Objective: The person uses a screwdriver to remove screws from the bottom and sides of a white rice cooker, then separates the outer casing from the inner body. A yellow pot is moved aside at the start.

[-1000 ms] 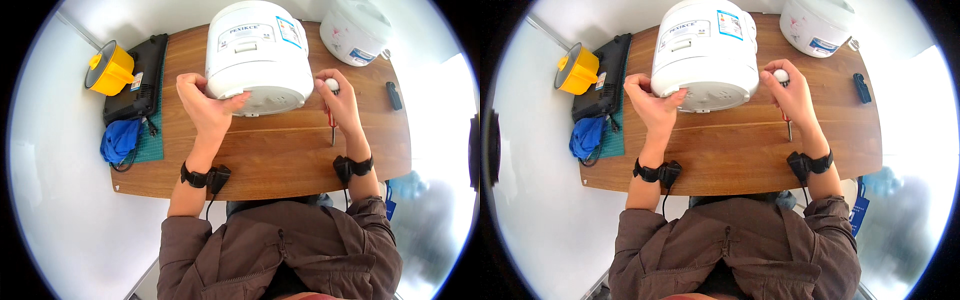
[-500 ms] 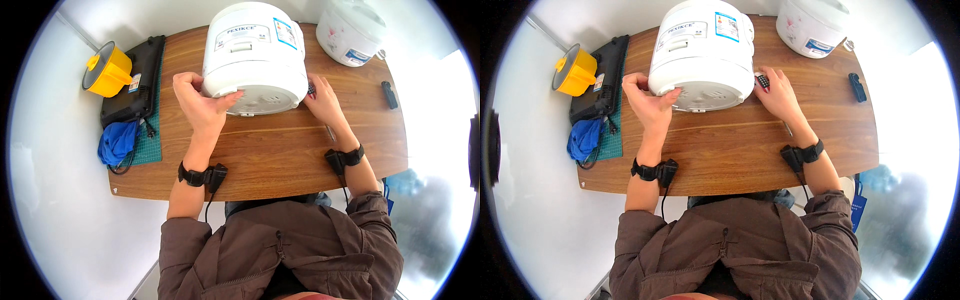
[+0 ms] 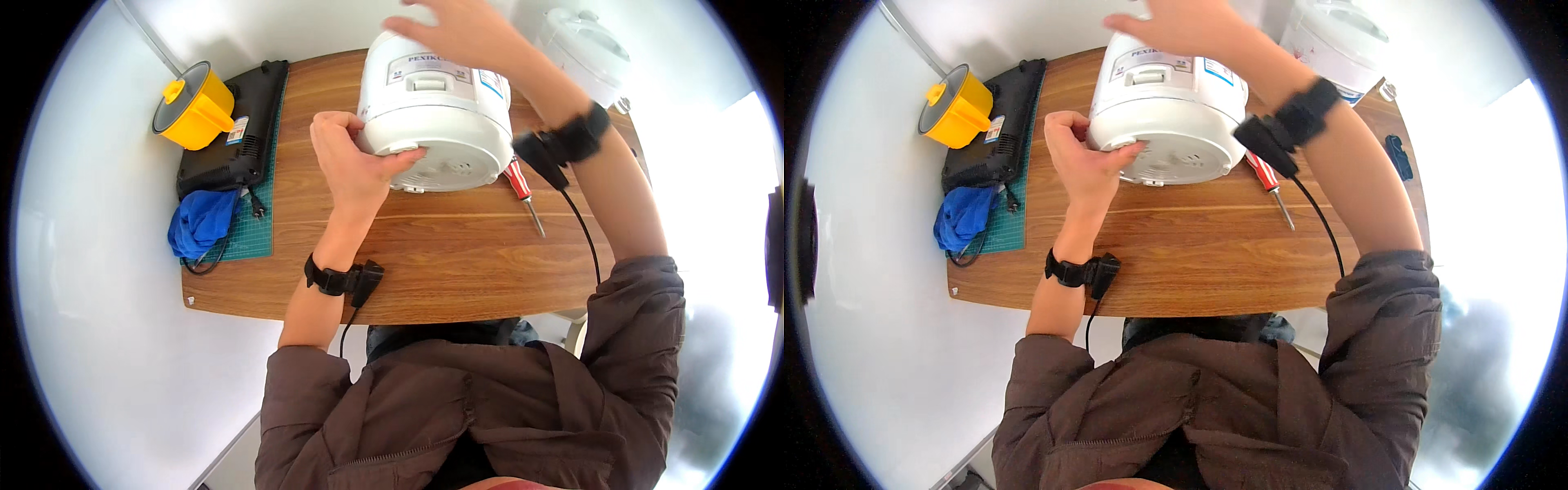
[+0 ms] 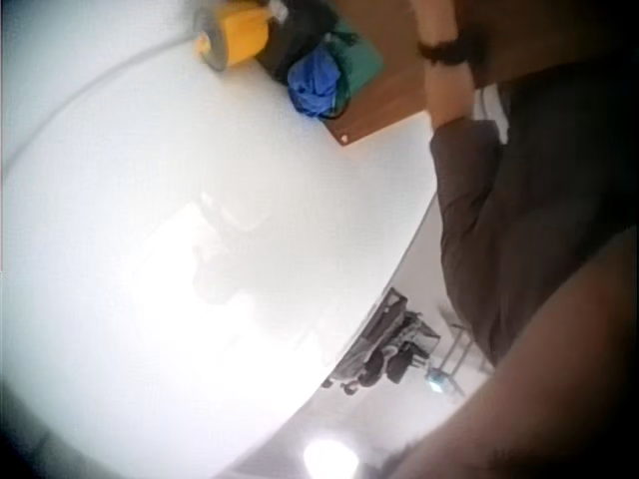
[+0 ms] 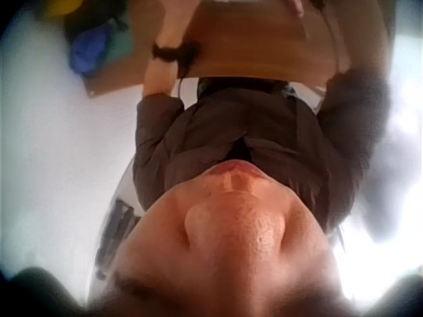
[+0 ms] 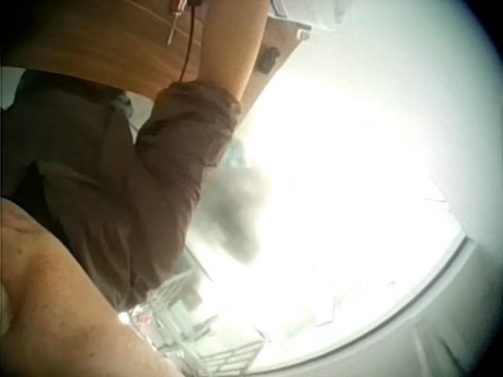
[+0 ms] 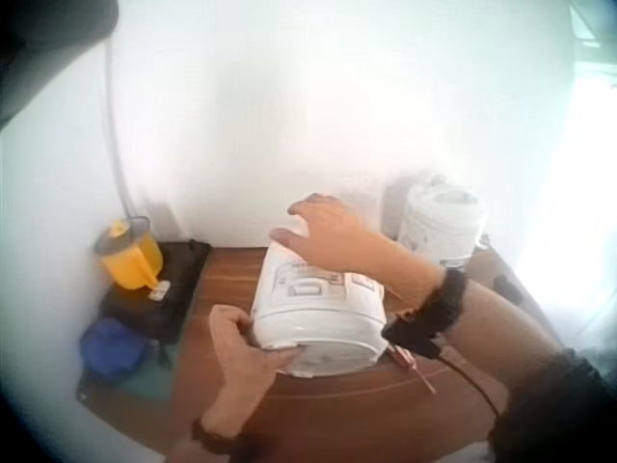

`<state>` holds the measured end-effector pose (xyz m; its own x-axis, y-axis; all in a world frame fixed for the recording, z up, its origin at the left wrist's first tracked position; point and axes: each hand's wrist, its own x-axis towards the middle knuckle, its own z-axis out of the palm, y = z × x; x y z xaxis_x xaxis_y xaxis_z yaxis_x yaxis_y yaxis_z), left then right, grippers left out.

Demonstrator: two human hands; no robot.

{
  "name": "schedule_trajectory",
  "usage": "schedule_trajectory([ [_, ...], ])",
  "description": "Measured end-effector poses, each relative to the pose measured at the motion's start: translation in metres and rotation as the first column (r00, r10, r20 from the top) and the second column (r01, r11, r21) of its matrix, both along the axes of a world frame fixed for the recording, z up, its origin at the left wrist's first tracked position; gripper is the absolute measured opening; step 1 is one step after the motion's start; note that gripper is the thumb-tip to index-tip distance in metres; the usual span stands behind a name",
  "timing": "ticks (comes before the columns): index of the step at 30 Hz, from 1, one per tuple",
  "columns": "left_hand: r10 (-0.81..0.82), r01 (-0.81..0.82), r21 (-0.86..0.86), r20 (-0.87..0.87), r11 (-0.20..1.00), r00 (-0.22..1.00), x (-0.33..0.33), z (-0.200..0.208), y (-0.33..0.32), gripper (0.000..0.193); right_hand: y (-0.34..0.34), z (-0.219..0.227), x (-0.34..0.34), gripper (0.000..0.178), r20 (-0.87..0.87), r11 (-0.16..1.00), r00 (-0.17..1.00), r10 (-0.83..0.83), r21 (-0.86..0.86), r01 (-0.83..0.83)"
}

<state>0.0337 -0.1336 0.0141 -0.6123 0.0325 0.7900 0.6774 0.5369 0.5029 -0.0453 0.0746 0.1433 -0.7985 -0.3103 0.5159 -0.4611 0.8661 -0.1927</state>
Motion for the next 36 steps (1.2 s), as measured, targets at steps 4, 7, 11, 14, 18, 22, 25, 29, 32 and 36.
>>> schedule_trajectory([
  [4,-0.004,0.004,-0.011,0.007,1.0,1.0,0.001,0.004,0.001,0.075,-0.029,0.004,-0.004,0.065,0.328,0.986,0.943,-0.053,0.168,-0.003],
  [7,-0.008,0.009,-0.022,0.027,1.0,1.0,0.002,0.005,0.002,0.076,-0.025,-0.006,-0.013,0.055,0.275,0.986,0.958,-0.078,0.162,0.034],
  [11,-0.04,0.039,-0.052,-0.025,0.998,0.999,0.003,0.006,0.002,0.078,-0.023,-0.012,-0.016,0.045,0.295,0.992,0.95,-0.099,0.106,0.07],
  [14,-0.059,0.054,-0.065,-0.069,0.996,0.996,0.001,0.007,0.004,0.08,-0.02,-0.014,-0.015,0.042,0.284,0.995,0.954,-0.093,0.047,0.083],
  [18,-0.065,0.058,-0.091,-0.077,0.994,0.995,0.0,0.005,0.002,0.081,-0.02,-0.011,-0.013,0.039,0.284,0.998,0.958,-0.04,-0.03,0.05],
  [22,-0.078,0.065,-0.113,-0.114,0.991,0.99,-0.003,0.004,0.001,0.08,-0.022,-0.014,-0.017,0.037,0.271,0.997,0.961,-0.059,-0.027,0.069],
  [25,-0.084,0.077,-0.09,-0.073,0.993,0.994,0.001,0.004,0.002,0.08,-0.017,-0.02,-0.021,0.035,0.235,0.998,0.971,-0.032,-0.051,0.046],
  [29,-0.078,0.074,-0.103,-0.034,0.992,0.996,0.001,0.003,-0.003,0.079,-0.025,-0.017,-0.016,0.034,0.249,0.996,0.967,-0.057,-0.055,0.073],
  [32,-0.105,0.101,-0.102,-0.037,0.99,0.994,0.002,0.003,-0.005,0.078,-0.026,-0.013,-0.013,0.034,0.273,0.996,0.961,-0.047,-0.065,0.067],
  [36,-0.102,0.106,-0.066,0.058,0.992,0.993,0.009,0.008,-0.004,0.077,-0.031,-0.012,-0.013,0.035,0.281,0.996,0.959,-0.031,-0.072,0.054],
])
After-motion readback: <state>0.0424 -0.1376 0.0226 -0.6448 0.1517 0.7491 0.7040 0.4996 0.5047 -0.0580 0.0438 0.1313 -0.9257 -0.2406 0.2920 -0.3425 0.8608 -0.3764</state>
